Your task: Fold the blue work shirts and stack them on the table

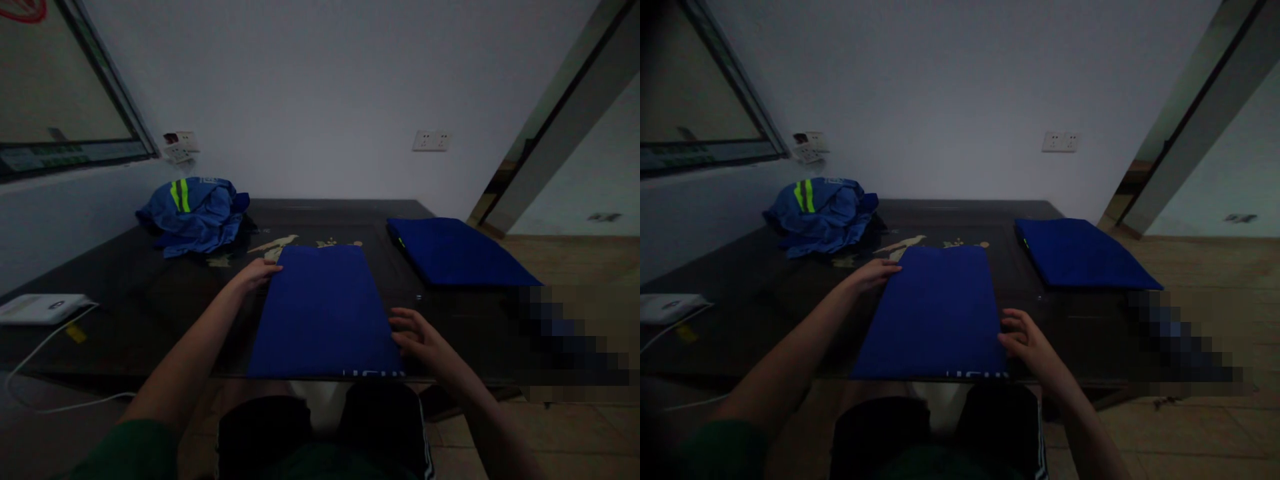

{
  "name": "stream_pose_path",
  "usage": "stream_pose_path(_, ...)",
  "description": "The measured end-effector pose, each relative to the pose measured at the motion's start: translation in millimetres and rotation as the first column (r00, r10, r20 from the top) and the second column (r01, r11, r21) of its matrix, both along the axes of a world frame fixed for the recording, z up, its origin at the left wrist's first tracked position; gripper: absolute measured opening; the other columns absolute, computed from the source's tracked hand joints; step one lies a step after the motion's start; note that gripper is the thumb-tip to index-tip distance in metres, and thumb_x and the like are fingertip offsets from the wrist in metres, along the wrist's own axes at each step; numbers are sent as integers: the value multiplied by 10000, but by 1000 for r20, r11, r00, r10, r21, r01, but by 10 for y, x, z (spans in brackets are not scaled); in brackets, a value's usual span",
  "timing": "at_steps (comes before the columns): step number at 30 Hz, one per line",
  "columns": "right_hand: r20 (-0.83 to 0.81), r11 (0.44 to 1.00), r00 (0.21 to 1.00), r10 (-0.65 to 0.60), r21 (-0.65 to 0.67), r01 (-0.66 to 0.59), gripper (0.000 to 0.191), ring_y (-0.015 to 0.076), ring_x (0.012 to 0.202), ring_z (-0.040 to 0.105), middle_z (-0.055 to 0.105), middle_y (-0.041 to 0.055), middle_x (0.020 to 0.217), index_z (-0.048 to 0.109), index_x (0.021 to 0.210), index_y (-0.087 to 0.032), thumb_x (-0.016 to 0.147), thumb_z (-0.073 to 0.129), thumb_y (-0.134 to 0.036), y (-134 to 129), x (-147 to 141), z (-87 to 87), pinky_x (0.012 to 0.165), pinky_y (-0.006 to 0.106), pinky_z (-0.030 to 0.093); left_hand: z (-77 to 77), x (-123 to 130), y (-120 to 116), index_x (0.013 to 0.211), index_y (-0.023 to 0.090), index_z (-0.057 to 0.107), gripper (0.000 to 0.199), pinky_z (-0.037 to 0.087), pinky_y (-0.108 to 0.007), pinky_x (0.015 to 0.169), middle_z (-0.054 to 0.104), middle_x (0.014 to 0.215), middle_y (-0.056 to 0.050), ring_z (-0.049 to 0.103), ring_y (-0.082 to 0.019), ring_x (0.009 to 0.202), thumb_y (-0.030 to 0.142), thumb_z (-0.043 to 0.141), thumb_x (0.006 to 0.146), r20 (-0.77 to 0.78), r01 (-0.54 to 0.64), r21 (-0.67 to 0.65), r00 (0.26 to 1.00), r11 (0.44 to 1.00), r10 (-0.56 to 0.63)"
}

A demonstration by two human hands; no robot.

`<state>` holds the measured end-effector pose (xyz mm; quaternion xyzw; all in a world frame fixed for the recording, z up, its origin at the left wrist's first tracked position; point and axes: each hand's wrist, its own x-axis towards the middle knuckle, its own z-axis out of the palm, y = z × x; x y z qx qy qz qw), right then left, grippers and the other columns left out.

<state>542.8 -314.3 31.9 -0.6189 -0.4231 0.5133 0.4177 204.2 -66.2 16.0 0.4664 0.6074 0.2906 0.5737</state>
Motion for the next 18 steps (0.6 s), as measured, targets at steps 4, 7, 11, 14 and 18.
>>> stream_pose_path(4, -188, 994, 977, 95, -40, -105, 768, 216, 926, 640, 587, 90, 1175, 413, 1327, -271, 681, 727, -543, 152, -58, 5, 759, 361, 532, 7, 110, 55, 886, 119, 681, 214, 544, -293, 705, 719, 775, -94, 663, -189, 688, 129, 732, 678, 187, 21, -89, 982, 996, -4)
stream_pose_path(7, -187, 986, 969, 164, 0, -167, 670, 237, 1081, 603, 560, 88, 1283, 457, 1323, -258, 733, 695, -466, 237, -128, 11, 910, 398, 499, 31, 162, -50, 1052, 144, 658, 326, 554, -299, 686, 723, 849, -84, 669, -185, 684, 166, 702, 730, 305, 40, -73, 952, 997, -16)
stream_pose_path(11, 43, 985, 985, 166, 46, -168, 574, 238, 1245, 511, 472, 81, 1429, 469, 1366, -232, 806, 579, -294, 311, -170, -19, 1022, 427, 441, 77, 151, -286, 1320, 289, 511, 527, 558, -284, 729, 684, 1131, -49, 691, -179, 843, 202, 616, 811, 385, 22, -33, 923, 999, -8)
stream_pose_path(14, 149, 977, 974, 169, 103, -185, 585, 215, 1294, 475, 448, 72, 1456, 434, 1413, -231, 832, 498, -196, 345, -149, -28, 1067, 444, 398, 91, 138, -418, 1389, 316, 431, 571, 557, -262, 750, 646, 1218, -36, 687, -163, 908, 167, 534, 847, 411, -34, -63, 910, 997, 57)
stream_pose_path(18, 226, 961, 960, 163, 182, -206, 619, 204, 1294, 479, 453, 48, 1451, 409, 1435, -267, 835, 462, -125, 417, -37, 60, 1051, 452, 416, 106, 201, -525, 1421, 259, 375, 672, 580, -284, 720, 667, 1164, -67, 707, -181, 860, 56, 546, 804, 377, -116, -171, 910, 978, 174)
